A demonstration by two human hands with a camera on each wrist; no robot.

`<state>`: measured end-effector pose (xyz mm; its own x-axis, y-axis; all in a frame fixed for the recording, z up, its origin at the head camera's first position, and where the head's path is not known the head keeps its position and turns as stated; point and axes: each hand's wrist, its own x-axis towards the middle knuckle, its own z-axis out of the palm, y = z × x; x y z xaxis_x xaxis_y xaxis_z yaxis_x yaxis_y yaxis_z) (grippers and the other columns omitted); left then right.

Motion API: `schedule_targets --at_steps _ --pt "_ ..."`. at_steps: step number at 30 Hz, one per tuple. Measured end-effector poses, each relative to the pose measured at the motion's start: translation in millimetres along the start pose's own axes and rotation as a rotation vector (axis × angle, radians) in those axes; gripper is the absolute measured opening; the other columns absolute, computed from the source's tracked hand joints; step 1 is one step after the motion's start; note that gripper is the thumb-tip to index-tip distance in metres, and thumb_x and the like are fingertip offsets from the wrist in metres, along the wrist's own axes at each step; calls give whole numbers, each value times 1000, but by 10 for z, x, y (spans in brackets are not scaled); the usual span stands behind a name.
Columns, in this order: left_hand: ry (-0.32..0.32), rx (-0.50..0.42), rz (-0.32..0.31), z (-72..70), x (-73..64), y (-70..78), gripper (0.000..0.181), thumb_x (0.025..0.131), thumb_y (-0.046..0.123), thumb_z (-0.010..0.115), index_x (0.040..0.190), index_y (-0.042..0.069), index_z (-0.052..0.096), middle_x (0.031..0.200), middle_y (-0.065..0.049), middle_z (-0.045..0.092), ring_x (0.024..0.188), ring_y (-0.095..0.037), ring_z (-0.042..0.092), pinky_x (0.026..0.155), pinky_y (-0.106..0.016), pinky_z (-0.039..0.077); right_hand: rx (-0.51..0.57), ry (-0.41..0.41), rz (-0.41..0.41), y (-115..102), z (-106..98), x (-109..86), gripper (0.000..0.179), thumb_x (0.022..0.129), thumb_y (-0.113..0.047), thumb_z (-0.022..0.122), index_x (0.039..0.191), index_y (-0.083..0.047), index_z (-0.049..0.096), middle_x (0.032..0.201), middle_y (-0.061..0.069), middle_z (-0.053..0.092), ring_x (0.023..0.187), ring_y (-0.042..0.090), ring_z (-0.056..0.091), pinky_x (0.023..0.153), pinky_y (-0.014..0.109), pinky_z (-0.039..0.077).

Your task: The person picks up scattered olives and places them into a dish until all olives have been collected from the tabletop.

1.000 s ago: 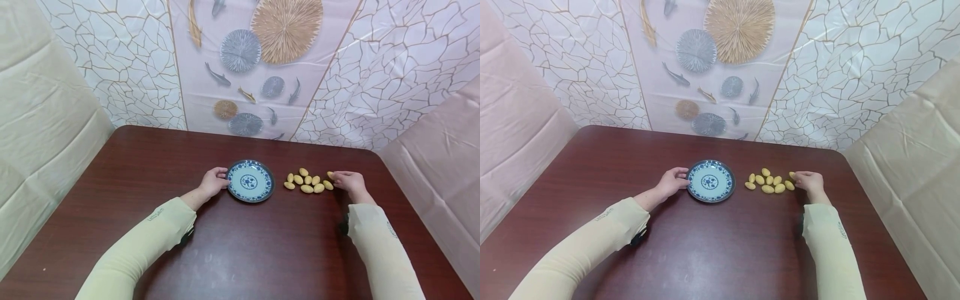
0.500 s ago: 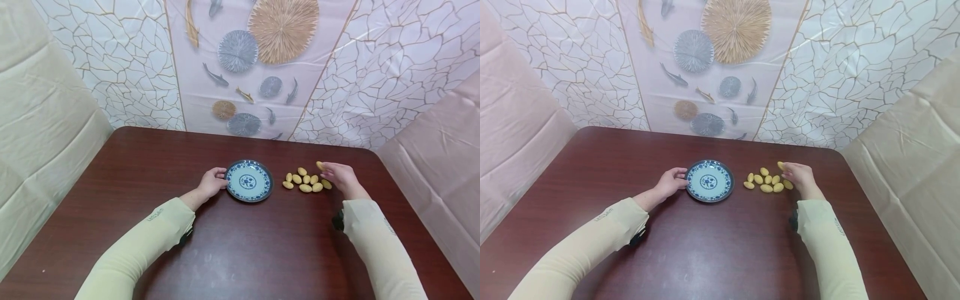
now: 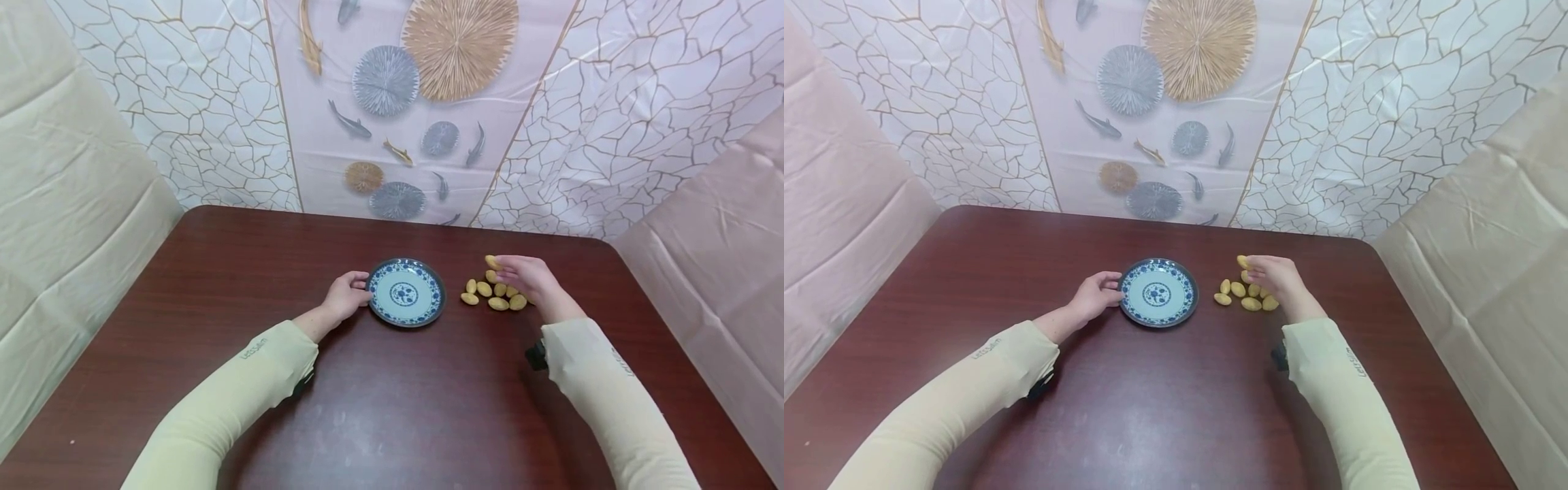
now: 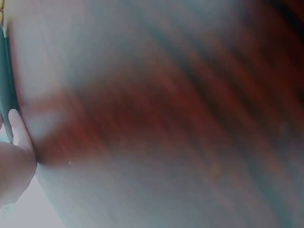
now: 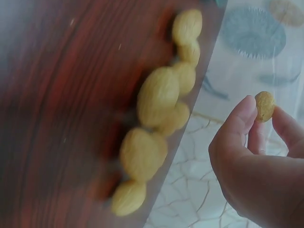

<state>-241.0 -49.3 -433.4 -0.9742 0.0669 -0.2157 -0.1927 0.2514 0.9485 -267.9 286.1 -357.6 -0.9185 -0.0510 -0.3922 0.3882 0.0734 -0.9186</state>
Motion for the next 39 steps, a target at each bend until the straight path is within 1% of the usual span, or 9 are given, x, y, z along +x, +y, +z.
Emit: schedule_targets --at_steps 2,6,9,18,23,27,30,34,39 --pt "1 -5 6 1 -1 0 47 86 -1 60 131 -1 47 122 -22 53 108 -29 56 86 -32 56 -23 -13 -3 -3 60 4 12 92 -20 59 101 -12 59 82 -14 65 78 3 62 87 21 54" --pt "3 -15 8 0 -7 4 47 86 -2 60 131 -2 48 120 -22 53 107 -28 56 85 -32 56 -70 -26 -3 -13 189 12 38 92 -20 59 124 -1 49 83 -13 64 80 3 61 88 21 54" --pt "2 -23 3 -1 -14 11 47 86 -2 60 131 -2 48 121 -22 53 107 -28 56 86 -32 56 -112 -39 -13 -17 289 6 49 92 -21 59 131 4 44 85 -13 63 80 3 60 90 22 54" --pt "1 -28 1 4 -16 18 47 86 -2 59 132 -2 47 122 -22 53 108 -28 56 87 -32 56 -145 -96 -32 -10 551 9 52 94 -18 57 135 9 41 84 -12 64 78 4 62 85 22 55" --pt "0 -34 -3 8 -18 18 47 86 -2 59 132 -2 47 121 -22 53 106 -28 57 88 -33 55 -136 -117 -28 9 713 37 48 94 -15 55 133 9 44 83 -9 64 79 8 63 76 18 57" --pt "5 -29 -7 9 -15 19 47 86 -2 60 132 -1 48 121 -22 54 107 -28 57 88 -32 55 -123 -128 -15 24 857 71 45 94 -12 55 131 10 46 79 -7 64 72 8 63 70 18 57" --pt "7 -27 -8 6 -13 16 47 86 -2 60 132 -1 47 121 -21 53 107 -28 57 87 -32 55 -117 -156 -18 41 967 94 44 93 -10 55 130 13 46 76 -6 64 66 8 62 67 19 57" --pt "7 -31 -12 8 -21 18 48 86 -2 60 133 -1 47 120 -20 53 107 -28 57 87 -32 56 -107 -190 -34 88 1096 130 42 93 -6 55 127 16 46 72 -4 64 64 8 61 65 19 57" --pt "2 -45 -12 10 -19 17 48 86 -3 60 133 -2 47 119 -21 53 107 -29 58 86 -31 56 -133 -199 -24 146 1247 161 41 92 -6 56 125 16 48 70 -3 62 62 8 60 66 21 58"
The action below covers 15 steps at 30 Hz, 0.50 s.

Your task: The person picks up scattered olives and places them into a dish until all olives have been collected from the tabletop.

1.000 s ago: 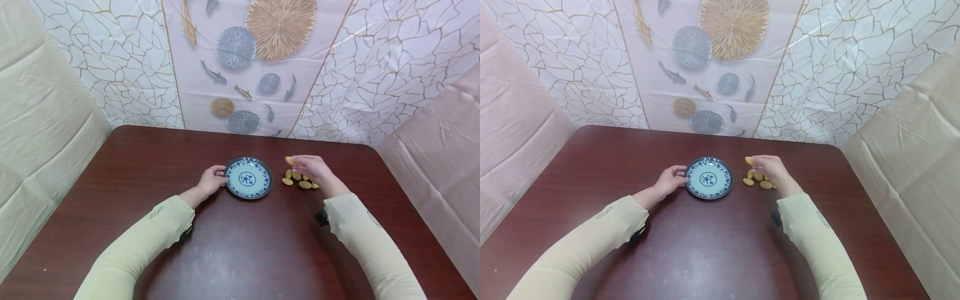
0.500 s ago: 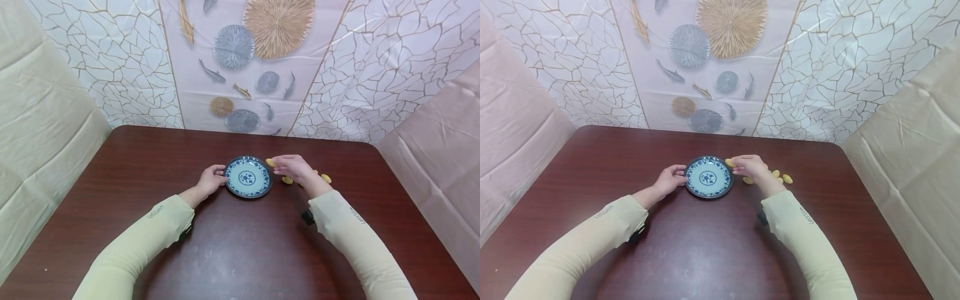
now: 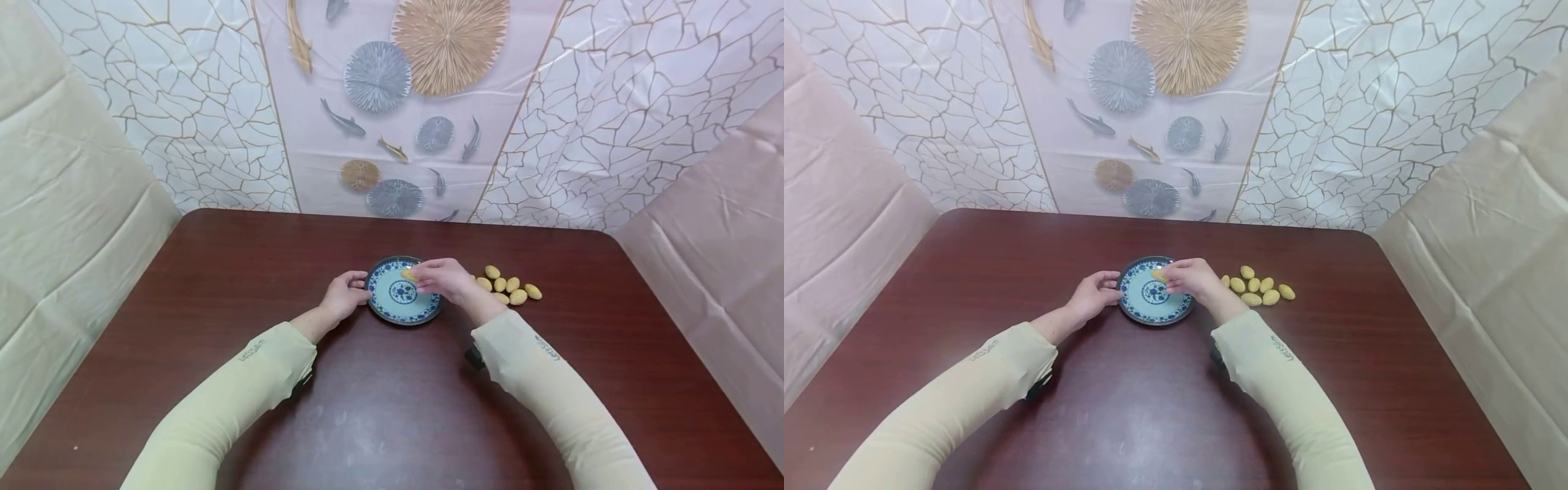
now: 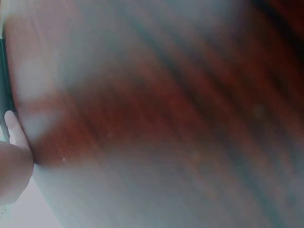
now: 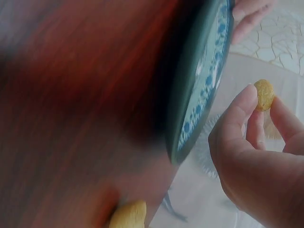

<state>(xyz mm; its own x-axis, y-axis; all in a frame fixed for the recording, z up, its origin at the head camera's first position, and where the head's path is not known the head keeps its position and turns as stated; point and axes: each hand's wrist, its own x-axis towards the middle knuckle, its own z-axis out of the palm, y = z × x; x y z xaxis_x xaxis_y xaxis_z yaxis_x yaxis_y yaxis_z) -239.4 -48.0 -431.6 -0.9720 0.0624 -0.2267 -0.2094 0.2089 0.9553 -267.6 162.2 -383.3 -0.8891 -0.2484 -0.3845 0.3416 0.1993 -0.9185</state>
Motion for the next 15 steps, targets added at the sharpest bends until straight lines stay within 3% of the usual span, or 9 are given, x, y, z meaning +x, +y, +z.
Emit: schedule_targets --at_steps 9,15 --pt "-8 -4 4 -9 -2 -1 48 86 -3 59 132 -2 47 121 -22 53 108 -29 57 86 -31 56 -55 -19 9 76 239 67 34 90 -4 58 118 14 54 67 -5 63 60 7 57 60 18 56" --pt "-5 -25 26 -7 -4 -5 47 85 -5 58 131 -5 47 120 -25 53 104 -28 58 82 -29 57 -155 31 40 133 350 127 30 87 -6 64 112 11 61 66 0 63 55 8 58 57 19 56"
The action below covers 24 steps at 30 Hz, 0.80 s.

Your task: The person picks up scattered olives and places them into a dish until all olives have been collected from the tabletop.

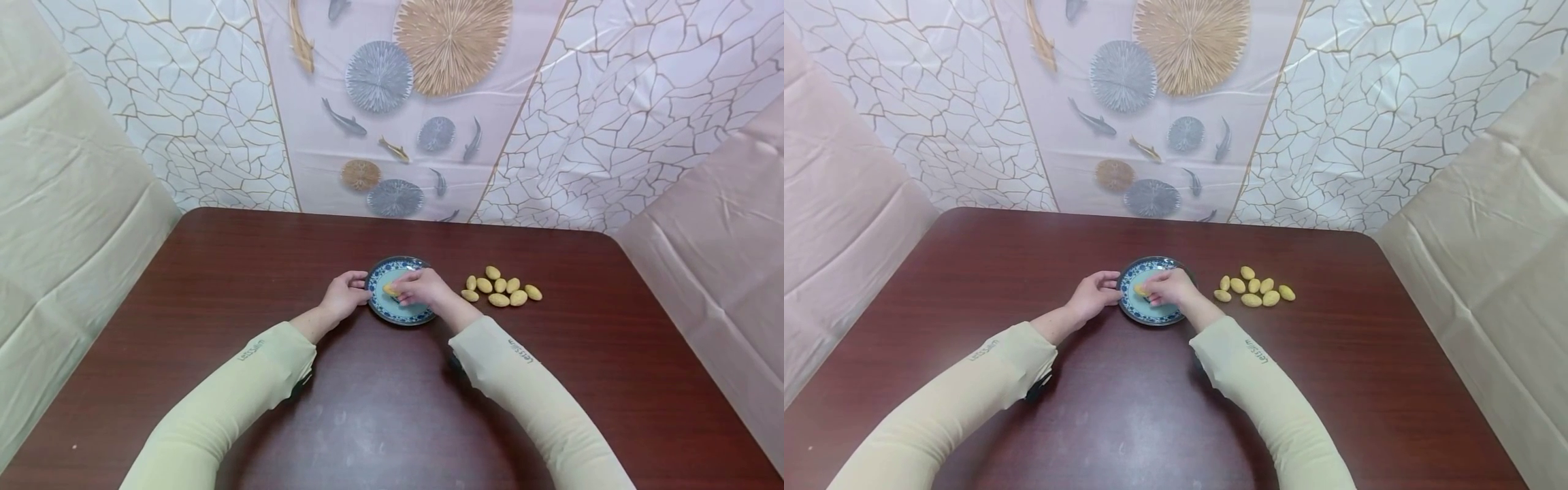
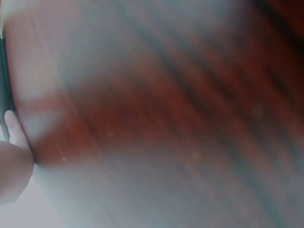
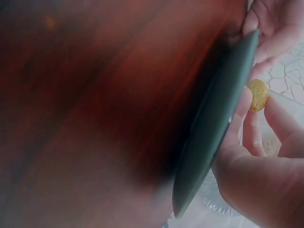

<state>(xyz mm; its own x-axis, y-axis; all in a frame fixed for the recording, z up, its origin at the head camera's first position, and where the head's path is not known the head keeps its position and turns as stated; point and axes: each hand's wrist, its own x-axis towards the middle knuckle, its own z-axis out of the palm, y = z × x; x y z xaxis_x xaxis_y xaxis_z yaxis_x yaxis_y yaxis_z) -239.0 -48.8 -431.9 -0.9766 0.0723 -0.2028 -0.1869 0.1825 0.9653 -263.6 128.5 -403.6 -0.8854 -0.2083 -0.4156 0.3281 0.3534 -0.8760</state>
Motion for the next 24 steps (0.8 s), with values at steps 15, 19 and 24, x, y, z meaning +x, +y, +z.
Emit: schedule_targets --at_steps 15,19,24 --pt "-4 14 -3 2 -2 5 47 85 -5 59 131 -4 48 119 -23 54 104 -27 58 82 -27 56 -303 38 -40 -21 146 -51 21 80 -14 73 93 2 70 71 4 64 57 10 59 57 24 57" --pt "-4 6 2 3 1 -2 47 85 -6 59 130 -5 48 118 -23 54 102 -27 59 80 -26 57 -329 23 -43 -40 148 -66 17 81 -15 72 89 0 68 69 3 61 56 11 58 56 25 57" --pt "-4 4 -1 5 -3 -2 47 85 -6 59 131 -5 47 118 -23 54 101 -26 59 79 -25 57 -339 -2 -36 -52 120 -91 17 83 -15 68 92 -1 67 72 3 60 57 11 58 56 25 58"
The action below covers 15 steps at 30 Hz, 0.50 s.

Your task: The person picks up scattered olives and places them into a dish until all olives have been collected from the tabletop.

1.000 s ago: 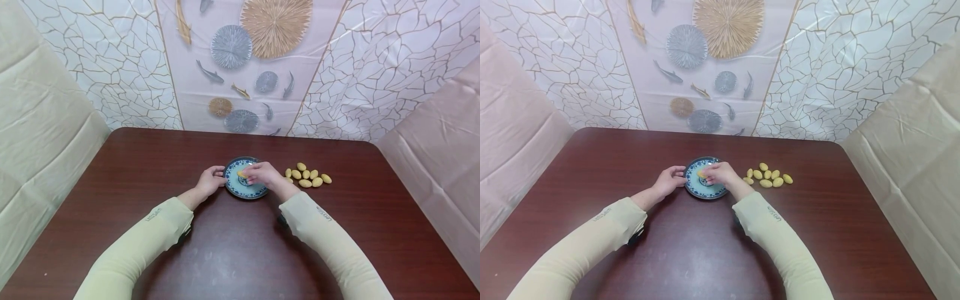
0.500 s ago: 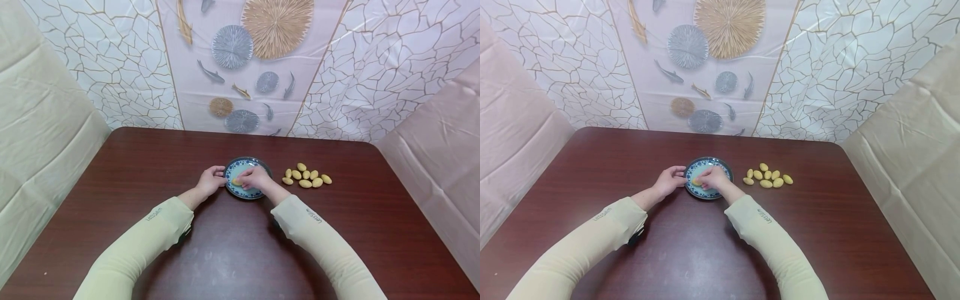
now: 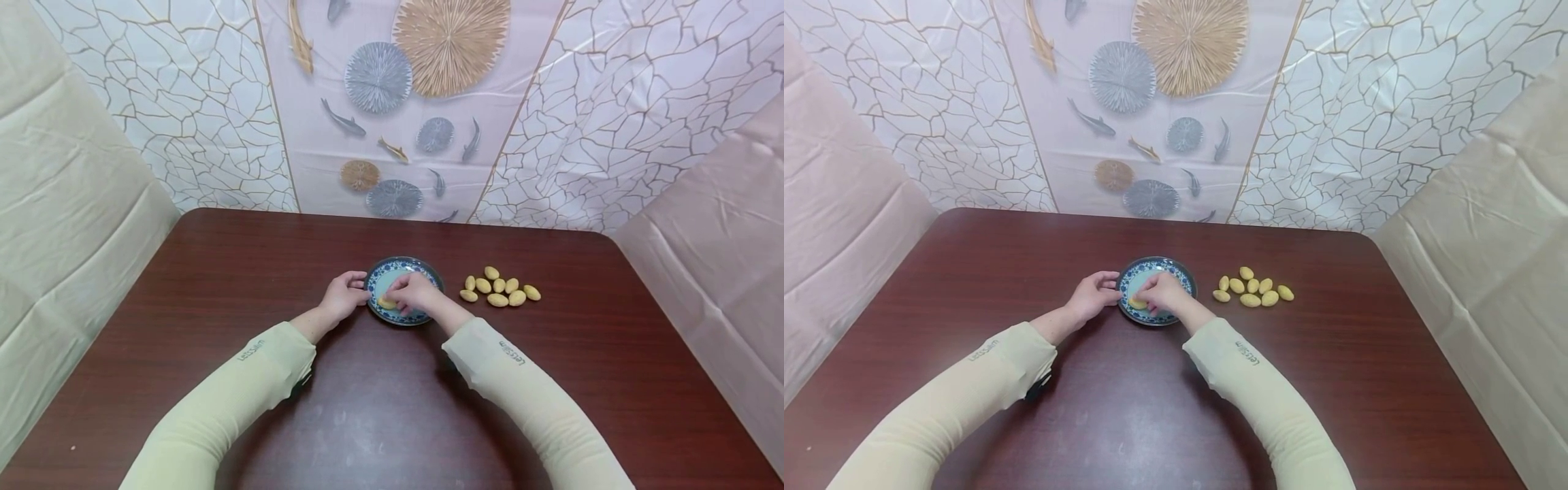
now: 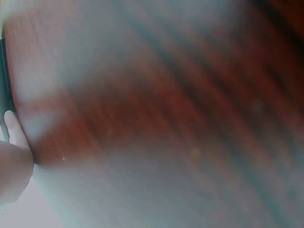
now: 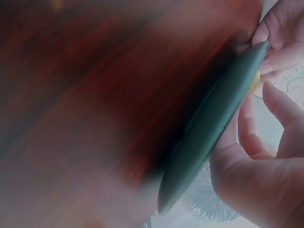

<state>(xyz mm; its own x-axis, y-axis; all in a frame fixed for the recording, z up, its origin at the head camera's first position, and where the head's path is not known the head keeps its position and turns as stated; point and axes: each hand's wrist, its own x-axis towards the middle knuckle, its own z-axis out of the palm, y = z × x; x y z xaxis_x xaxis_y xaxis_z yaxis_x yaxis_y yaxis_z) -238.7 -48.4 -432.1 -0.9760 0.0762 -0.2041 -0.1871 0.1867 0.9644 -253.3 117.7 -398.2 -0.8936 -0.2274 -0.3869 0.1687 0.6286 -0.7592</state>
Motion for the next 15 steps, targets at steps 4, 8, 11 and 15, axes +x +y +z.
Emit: schedule_targets --at_steps 4,8,11,15 --pt "1 -8 1 -2 2 -5 47 85 -6 59 131 -5 47 118 -23 53 100 -25 59 79 -25 57 6 2 6 -3 -81 -30 21 85 -18 67 97 -1 67 78 5 62 59 12 59 58 27 59" --pt "0 -18 -1 -3 3 -3 48 85 -7 58 131 -5 47 116 -23 53 99 -25 60 80 -26 57 24 -1 -9 -1 -223 -61 25 87 -20 64 103 0 67 90 13 65 67 15 61 63 31 60" --pt "-2 -14 -1 -3 3 -6 48 84 -7 58 131 -6 47 116 -23 53 99 -26 60 81 -27 57 61 -18 -27 0 -362 -98 29 90 -20 61 109 2 64 102 18 64 75 18 63 67 32 60" --pt "-2 2 -1 -8 11 -9 48 85 -6 58 131 -5 47 117 -23 53 102 -27 59 81 -27 57 143 -29 -40 17 -581 -160 37 92 -20 58 117 7 57 98 14 64 76 16 63 65 27 58"
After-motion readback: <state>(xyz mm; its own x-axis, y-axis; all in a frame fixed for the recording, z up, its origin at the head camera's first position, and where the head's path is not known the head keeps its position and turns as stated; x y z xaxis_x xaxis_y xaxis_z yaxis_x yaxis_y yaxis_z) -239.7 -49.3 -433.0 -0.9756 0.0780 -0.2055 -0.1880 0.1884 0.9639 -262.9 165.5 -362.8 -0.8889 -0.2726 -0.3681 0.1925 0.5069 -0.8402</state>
